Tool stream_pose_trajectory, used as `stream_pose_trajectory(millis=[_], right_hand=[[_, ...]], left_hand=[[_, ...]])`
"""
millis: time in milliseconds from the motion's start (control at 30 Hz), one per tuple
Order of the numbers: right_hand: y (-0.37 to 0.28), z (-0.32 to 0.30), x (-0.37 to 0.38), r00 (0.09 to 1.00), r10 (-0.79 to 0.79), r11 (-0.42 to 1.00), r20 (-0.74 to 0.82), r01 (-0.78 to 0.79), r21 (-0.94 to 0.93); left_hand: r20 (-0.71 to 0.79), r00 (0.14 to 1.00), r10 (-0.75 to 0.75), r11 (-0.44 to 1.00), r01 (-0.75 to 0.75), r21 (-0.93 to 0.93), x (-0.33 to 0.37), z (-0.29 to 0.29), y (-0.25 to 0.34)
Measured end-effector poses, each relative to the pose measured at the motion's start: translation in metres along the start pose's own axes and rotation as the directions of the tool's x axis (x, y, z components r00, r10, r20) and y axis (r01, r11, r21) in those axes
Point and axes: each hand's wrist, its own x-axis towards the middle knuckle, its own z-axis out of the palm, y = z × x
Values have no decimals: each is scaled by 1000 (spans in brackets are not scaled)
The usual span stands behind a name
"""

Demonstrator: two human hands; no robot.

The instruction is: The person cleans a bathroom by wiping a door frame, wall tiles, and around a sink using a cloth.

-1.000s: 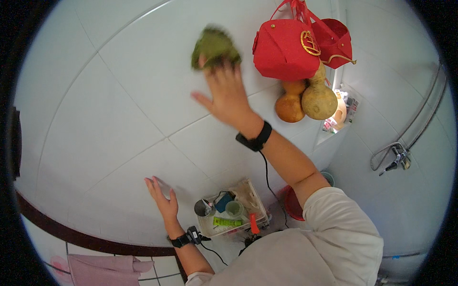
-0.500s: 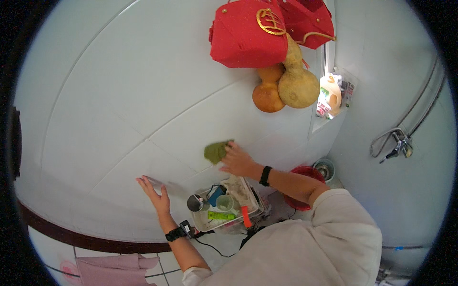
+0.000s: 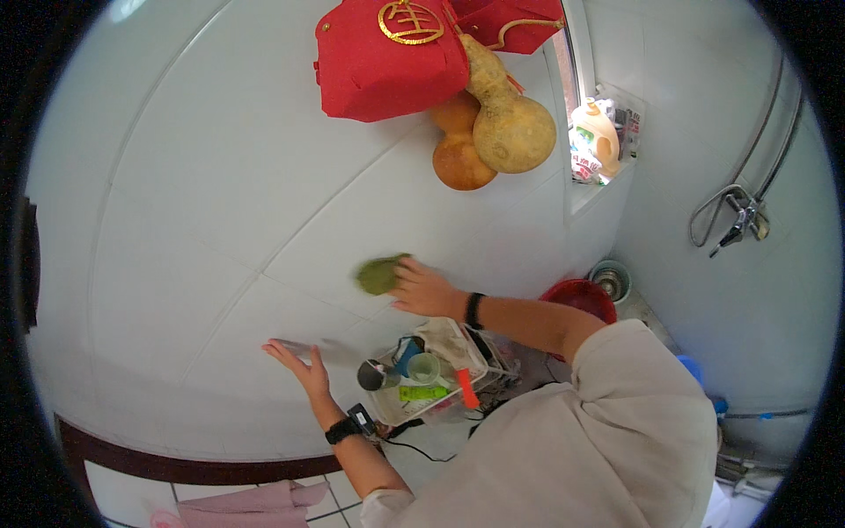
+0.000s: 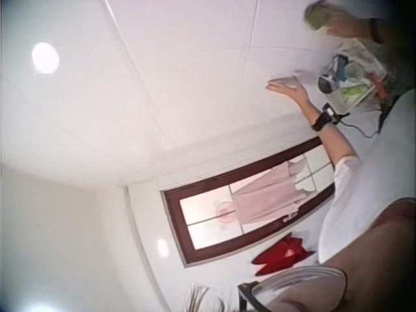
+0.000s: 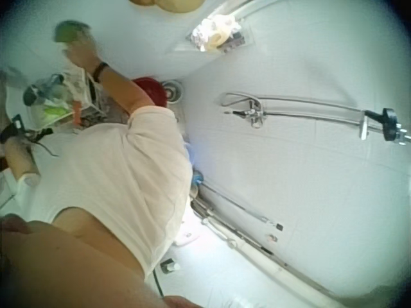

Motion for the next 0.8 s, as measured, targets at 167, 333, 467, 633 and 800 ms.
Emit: stream_pose_trajectory(millis=[167,333,467,633,800], right_hand=[[8,-13,-23,897,411,911,-162,-397,114],[-12,-49,61,871,264,963,-415,-215,161],[-27,-37,52,973,-42,991,-228,69,112],[13,-22,-32,959,278,946,-54,-263,189],[134,-33,-96,419,740,670,-526,-522,528]], left_hand=[[76,997,-3,999,7,-44,2,5,-5],[-33,997,73,996,-71,47,-4,13,-19],[14,1000,28,993,-29,111,3,21,-12],[32,999,-6,997,4,72,-6,8,-17],[28,999,43,994,-45,101,4,15,-10]])
